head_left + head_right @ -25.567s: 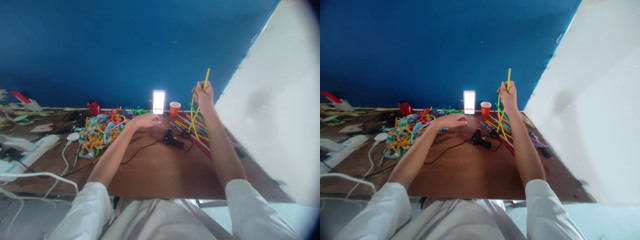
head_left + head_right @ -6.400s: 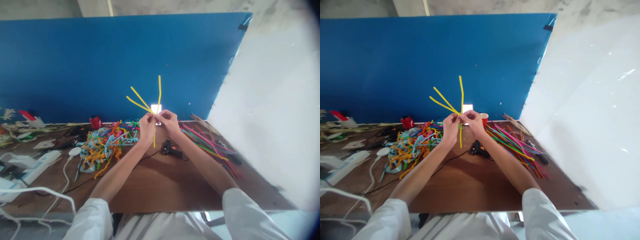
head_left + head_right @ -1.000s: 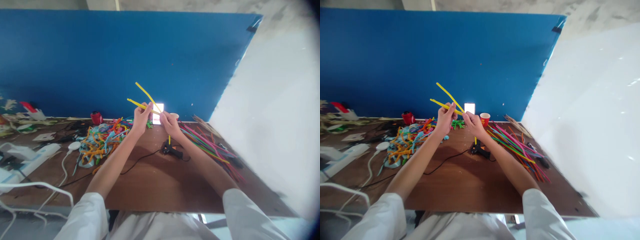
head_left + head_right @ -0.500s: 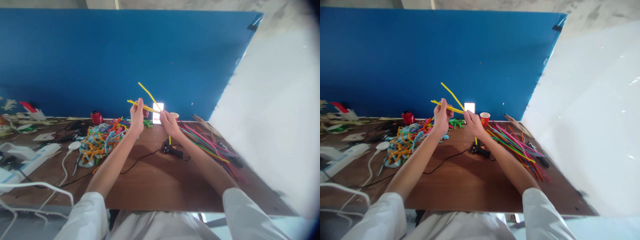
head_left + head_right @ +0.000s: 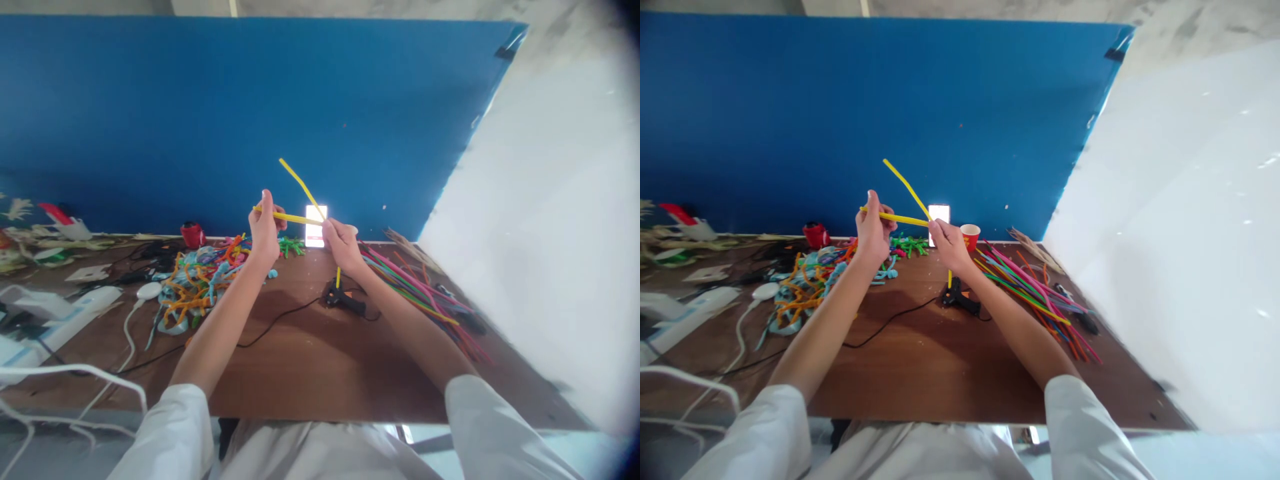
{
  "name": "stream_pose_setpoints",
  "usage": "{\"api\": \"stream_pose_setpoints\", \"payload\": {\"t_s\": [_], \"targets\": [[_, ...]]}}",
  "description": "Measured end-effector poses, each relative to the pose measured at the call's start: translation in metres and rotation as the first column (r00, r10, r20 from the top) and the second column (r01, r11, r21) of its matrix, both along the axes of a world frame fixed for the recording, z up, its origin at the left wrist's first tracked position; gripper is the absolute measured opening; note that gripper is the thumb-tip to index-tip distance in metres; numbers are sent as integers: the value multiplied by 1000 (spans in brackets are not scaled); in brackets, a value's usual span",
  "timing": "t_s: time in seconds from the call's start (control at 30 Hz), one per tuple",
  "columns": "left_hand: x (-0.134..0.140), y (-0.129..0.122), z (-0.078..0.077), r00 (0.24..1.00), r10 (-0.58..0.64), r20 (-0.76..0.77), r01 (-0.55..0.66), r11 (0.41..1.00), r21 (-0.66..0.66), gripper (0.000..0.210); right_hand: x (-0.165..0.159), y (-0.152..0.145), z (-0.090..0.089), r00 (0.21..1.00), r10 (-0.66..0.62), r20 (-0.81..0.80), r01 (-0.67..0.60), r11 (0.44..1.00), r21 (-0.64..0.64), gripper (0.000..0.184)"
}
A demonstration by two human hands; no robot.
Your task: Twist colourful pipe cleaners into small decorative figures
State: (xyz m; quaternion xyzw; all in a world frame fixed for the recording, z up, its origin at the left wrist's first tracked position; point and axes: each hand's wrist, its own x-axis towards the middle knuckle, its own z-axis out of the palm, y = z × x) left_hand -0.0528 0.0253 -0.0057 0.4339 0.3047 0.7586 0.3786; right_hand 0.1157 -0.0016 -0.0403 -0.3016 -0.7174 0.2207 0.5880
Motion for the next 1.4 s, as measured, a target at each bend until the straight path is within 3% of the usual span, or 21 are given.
{"api": "stream_pose_setpoints", "payload": {"t_s": [0.2, 0.33, 0.37, 0.43, 0.5, 0.57, 0.63, 0.7, 0.73, 0.83, 1.07, 1.3, 1.4], "targets": [[-11, 5, -2, 990, 135, -49, -135, 991, -4, 59, 2, -5, 2, 1000, 5, 4, -6, 999, 53, 52], [-21, 8, -5, 944, 222, -245, -222, 975, 28, 58, 0, -11, 7, 999, 17, 29, -20, 995, 102, 50], [-23, 7, -4, 900, 279, -333, -267, 960, 83, 56, 1, -11, 7, 1000, 12, 25, -15, 994, 113, 50], [-25, 2, -1, 743, 464, -482, -367, 885, 286, 46, 2, -10, 9, 1000, 7, 12, -8, 993, 119, 51], [-23, -5, 3, 597, 585, -549, -348, 805, 480, 29, 4, -7, 9, 1000, 2, 22, -4, 995, 100, 51], [-17, -12, 7, 450, 554, -701, -165, 823, 544, 20, 6, -4, 8, 999, -11, 51, 7, 997, 78, 50], [-9, -19, 8, 339, 478, -810, 26, 856, 516, 21, 7, -3, 8, 997, -25, 77, 19, 997, 75, 49], [-3, -24, 8, 311, 376, -873, 172, 881, 440, 21, 7, -2, 8, 996, -35, 76, 28, 996, 90, 48], [-1, -26, 8, 335, 323, -885, 196, 895, 401, 23, 7, -2, 9, 997, -46, 65, 40, 994, 98, 47], [0, -30, 9, 343, 242, -908, 198, 926, 322, 25, 7, -2, 10, 996, -92, 17, 89, 990, 110, 45], [-3, -34, 13, 144, 255, -956, 100, 958, 270, 29, 11, 3, 12, 1000, 15, -14, -14, 998, 69, 36], [0, -36, 12, 116, 268, -957, 60, 959, 276, 28, 13, 10, 12, 979, 120, -166, -137, 986, -92, 34], [0, -34, 10, 149, 260, -954, 87, 958, 274, 27, 13, 10, 12, 973, 147, -178, -166, 981, -99, 34]]}}
